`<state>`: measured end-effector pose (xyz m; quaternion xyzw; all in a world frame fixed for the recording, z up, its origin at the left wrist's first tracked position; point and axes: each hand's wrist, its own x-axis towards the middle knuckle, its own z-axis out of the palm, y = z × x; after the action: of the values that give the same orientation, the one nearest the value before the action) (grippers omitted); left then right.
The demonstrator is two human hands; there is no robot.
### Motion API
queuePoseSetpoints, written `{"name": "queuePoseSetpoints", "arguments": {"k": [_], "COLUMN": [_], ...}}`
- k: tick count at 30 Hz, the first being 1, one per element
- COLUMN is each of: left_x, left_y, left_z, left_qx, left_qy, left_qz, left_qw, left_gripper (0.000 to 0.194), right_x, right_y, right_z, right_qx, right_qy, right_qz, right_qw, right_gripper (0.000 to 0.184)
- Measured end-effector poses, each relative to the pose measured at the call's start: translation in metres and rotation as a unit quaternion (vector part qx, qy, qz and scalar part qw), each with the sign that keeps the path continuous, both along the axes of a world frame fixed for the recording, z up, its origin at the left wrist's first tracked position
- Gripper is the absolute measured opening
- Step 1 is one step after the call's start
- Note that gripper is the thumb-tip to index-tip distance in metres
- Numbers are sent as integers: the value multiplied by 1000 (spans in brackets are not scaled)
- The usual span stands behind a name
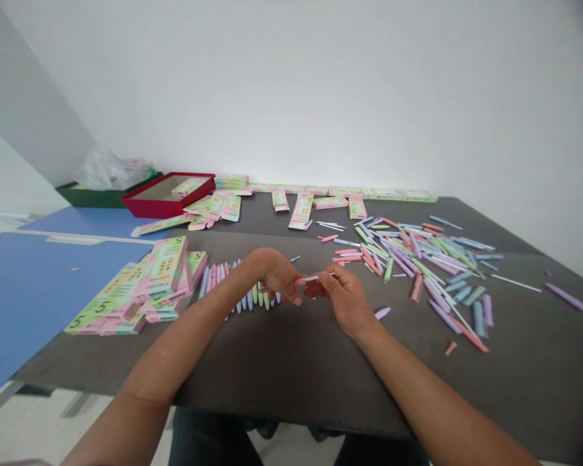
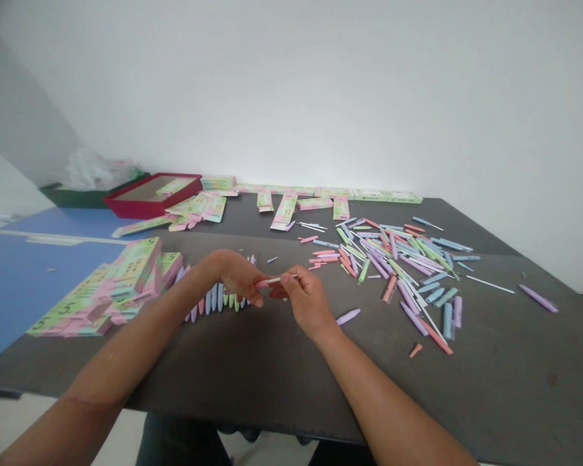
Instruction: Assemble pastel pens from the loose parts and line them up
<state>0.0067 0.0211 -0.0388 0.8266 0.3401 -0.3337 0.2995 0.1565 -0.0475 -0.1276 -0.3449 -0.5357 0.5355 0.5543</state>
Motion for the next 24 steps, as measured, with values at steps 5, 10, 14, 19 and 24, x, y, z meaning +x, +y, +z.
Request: {"name": "queuePoseSetpoints", "arguments": {"k": [5,10,14,19,24], "left_x": [-1,-2,-3,-2,-3], "left_y": [0,1,0,-2,-1], "left_z": [1,0,0,1,0], "left_qx": [-7,-18,-23,-29,-29], "left_qy": [-5,1,-1,2,3], "left_qz": [11,24,32,40,40], "left_qw": [1000,1000,999,999,999], "left_gripper": [36,37,34,34,33], "right_x": [6,9,12,13,15], "right_y": [-1,-1,0,0,1], "right_z": [7,12,16,17,15], "right_qx": [40,64,88,84,77], "right_qy": [-34,-115,-128,-149,-151], "right_qz": [-13,-40,-40,-34,-47], "right_qw": [999,991,987,985,984], "right_gripper": [19,19,18,16,15]}}
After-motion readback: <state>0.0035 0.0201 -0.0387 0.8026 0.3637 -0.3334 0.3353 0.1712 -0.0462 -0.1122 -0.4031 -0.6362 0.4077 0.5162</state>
